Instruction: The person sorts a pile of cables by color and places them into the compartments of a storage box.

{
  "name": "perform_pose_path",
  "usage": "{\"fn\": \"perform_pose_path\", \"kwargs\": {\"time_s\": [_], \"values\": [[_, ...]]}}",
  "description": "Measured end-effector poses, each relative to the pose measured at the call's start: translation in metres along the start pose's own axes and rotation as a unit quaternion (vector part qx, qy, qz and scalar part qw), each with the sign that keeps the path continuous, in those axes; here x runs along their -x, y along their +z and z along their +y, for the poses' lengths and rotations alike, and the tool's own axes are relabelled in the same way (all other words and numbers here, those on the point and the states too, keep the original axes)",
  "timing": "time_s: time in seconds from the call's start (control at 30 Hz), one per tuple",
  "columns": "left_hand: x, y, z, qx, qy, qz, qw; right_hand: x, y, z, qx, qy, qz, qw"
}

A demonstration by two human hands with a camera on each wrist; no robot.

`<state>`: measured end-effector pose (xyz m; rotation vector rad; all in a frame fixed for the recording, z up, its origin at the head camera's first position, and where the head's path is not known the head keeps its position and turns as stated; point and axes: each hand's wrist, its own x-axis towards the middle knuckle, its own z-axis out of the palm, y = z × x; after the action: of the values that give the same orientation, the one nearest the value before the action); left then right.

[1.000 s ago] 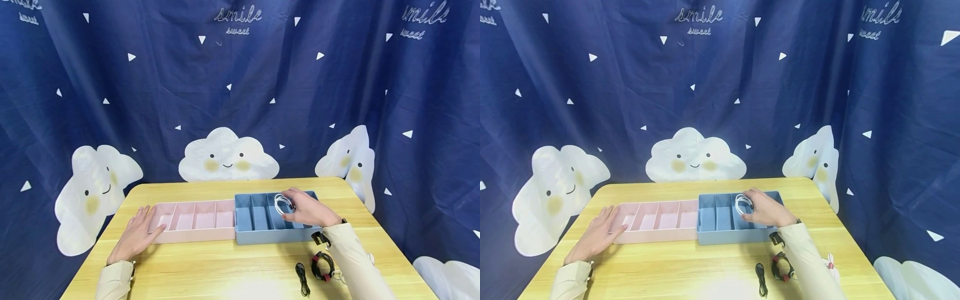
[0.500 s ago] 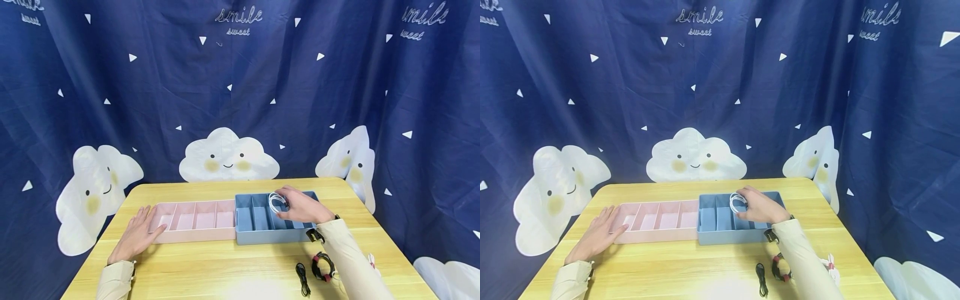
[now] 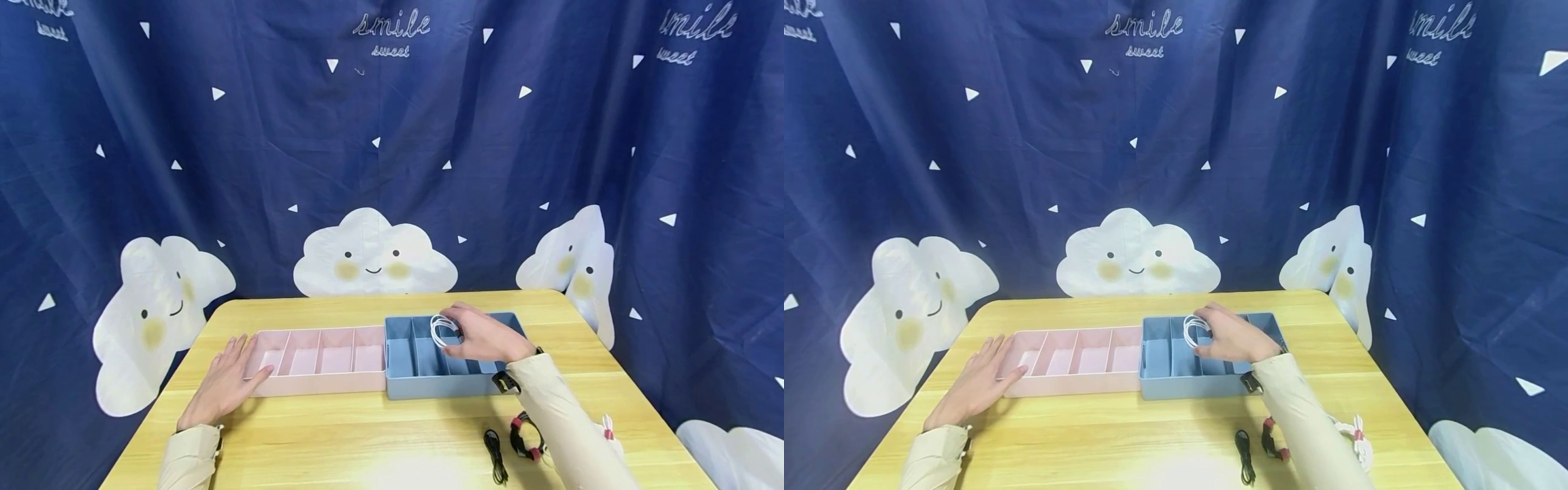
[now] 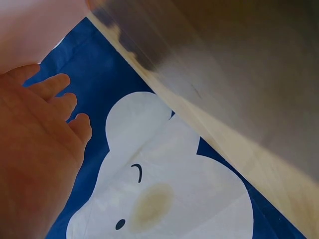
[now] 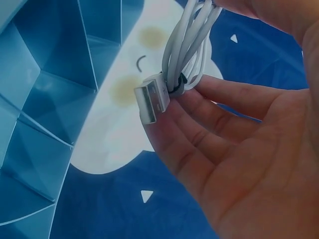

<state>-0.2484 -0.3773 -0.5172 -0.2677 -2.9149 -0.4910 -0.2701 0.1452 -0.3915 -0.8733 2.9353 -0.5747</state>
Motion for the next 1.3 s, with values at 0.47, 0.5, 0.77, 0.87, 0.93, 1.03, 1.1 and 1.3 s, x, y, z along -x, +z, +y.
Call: {"fn": "perform_pose_path", "kwargs": {"time_s": [0.47, 0.5, 0.77, 0.87, 0.93, 1.03, 1.1, 1.3], "values": [[-0.001, 0.0, 0.001, 0.002, 0.0, -0.003, 1.0, -0.012, 0.004, -0.005, 0.005, 0.003, -0.01, 0.9999], [-0.001, -0.001, 0.001, 0.002, 0.0, -0.003, 1.0, -0.013, 0.005, -0.005, 0.006, 0.004, -0.011, 0.9999], [0.001, -0.002, 0.002, 0.003, -0.002, -0.002, 1.0, -0.022, 0.006, -0.008, 0.004, -0.008, -0.014, 0.9999], [0.001, -0.002, 0.003, 0.004, -0.002, -0.002, 1.0, -0.024, 0.007, -0.01, 0.003, -0.01, -0.017, 0.9998], [0.001, -0.002, 0.003, 0.002, -0.001, -0.001, 1.0, -0.025, 0.007, -0.012, 0.0, -0.007, -0.021, 0.9998], [0.0, -0.002, 0.003, 0.0, -0.002, -0.003, 1.0, -0.028, 0.008, -0.014, 0.004, -0.004, -0.024, 0.9997], [0.0, -0.002, 0.003, 0.0, -0.002, -0.004, 1.0, -0.03, 0.01, -0.015, 0.006, -0.006, -0.025, 0.9997], [0.0, 0.0, 0.002, 0.002, -0.001, -0.002, 1.0, -0.035, 0.014, -0.019, 0.015, -0.021, -0.021, 0.9995]]}}
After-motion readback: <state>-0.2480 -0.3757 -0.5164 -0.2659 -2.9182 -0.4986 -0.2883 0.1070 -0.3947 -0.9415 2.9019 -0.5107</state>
